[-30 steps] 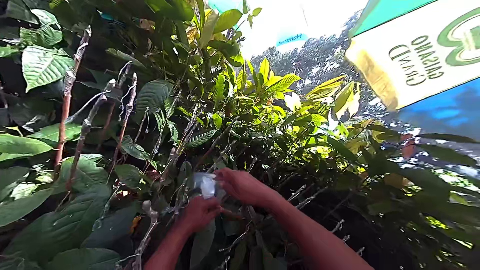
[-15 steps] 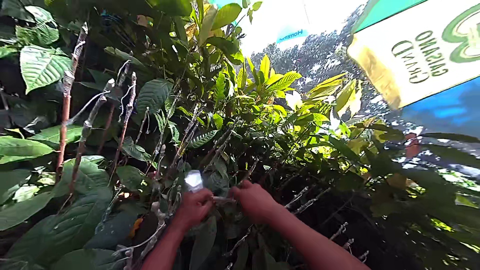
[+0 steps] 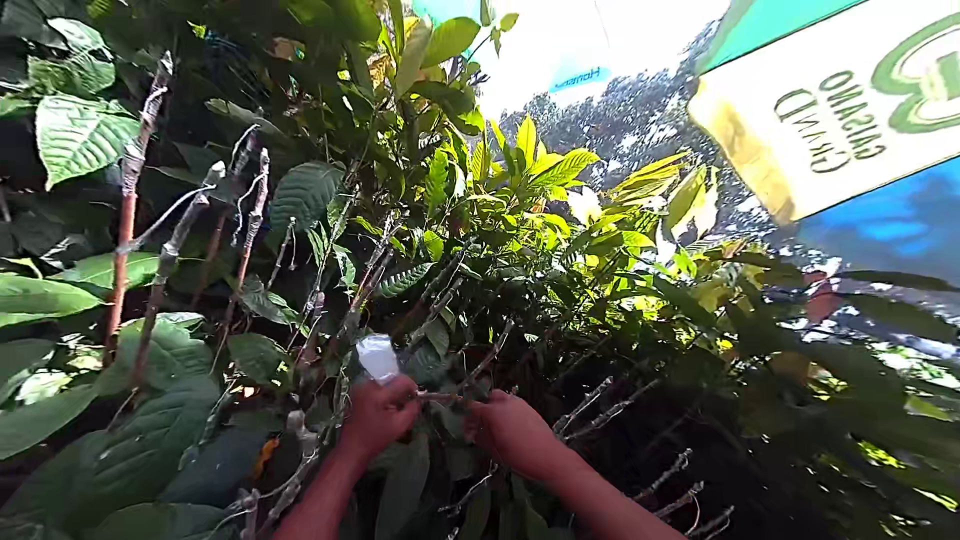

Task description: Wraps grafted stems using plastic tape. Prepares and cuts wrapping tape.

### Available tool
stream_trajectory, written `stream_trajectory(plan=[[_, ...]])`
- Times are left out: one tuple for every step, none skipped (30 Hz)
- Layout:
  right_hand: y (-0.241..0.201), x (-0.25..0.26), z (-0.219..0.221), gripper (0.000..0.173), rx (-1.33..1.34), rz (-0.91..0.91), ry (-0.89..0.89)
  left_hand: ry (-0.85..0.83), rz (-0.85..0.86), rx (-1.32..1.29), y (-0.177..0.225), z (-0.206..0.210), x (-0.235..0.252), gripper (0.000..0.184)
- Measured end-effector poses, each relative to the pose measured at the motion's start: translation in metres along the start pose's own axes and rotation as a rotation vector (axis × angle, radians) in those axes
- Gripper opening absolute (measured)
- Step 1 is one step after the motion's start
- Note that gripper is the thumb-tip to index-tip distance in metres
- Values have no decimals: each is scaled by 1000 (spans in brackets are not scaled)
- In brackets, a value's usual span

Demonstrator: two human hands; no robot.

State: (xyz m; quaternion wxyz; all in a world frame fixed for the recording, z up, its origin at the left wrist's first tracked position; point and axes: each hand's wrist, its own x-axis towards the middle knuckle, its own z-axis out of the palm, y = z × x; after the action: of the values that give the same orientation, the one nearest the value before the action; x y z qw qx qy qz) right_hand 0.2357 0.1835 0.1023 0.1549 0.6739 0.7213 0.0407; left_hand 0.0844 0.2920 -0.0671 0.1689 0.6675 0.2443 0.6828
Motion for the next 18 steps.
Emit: stream_trajectory(plan=[[-2,-12,13,28,40,16,34,33,-24,-36,1,-2,2,15],[-9,-26,24,26,63,-3,78,37,-57,-78,4,-2,4,15],[-23,-41,35,23,72,-89,165,8,-102,-113,8,0,6,17],[-40,-52,41,21,91,-216,258,-50,-150,-123,13,5,5,19],[-56,-59,37,23,169,-315,281,-128,-178,-104,18,12,3,18],[-62,-56,23,26,276,-367,256,-222,-177,-68,22,18,-1,19],[-54,-43,2,29,374,-368,193,-313,-151,-20,25,23,-5,20],[-33,-29,-21,38,392,-326,101,-383,-121,15,29,24,-10,23],[-11,-19,-31,42,305,-243,36,-378,-63,31,31,24,-14,21],[-1,-17,-27,42,193,-145,40,-323,-28,35,30,20,-13,19],[-8,-20,-13,36,97,-86,118,-260,-25,24,27,15,-7,18],[-25,-27,2,28,19,-91,222,-228,-52,11,27,10,0,18],[-41,-33,10,23,16,-157,305,-236,-88,8,31,8,3,19],[-49,-34,3,23,83,-221,311,-278,-111,13,38,9,3,19],[-45,-30,-17,29,175,-239,202,-338,-115,23,43,11,2,20],[-27,-25,-36,37,197,-220,50,-379,-82,42,46,16,-2,19],[-11,-25,-39,42,148,-158,-32,-400,-70,50,46,17,-6,19],[-9,-30,-30,40,81,-99,3,-361,-56,47,42,14,-3,19]])
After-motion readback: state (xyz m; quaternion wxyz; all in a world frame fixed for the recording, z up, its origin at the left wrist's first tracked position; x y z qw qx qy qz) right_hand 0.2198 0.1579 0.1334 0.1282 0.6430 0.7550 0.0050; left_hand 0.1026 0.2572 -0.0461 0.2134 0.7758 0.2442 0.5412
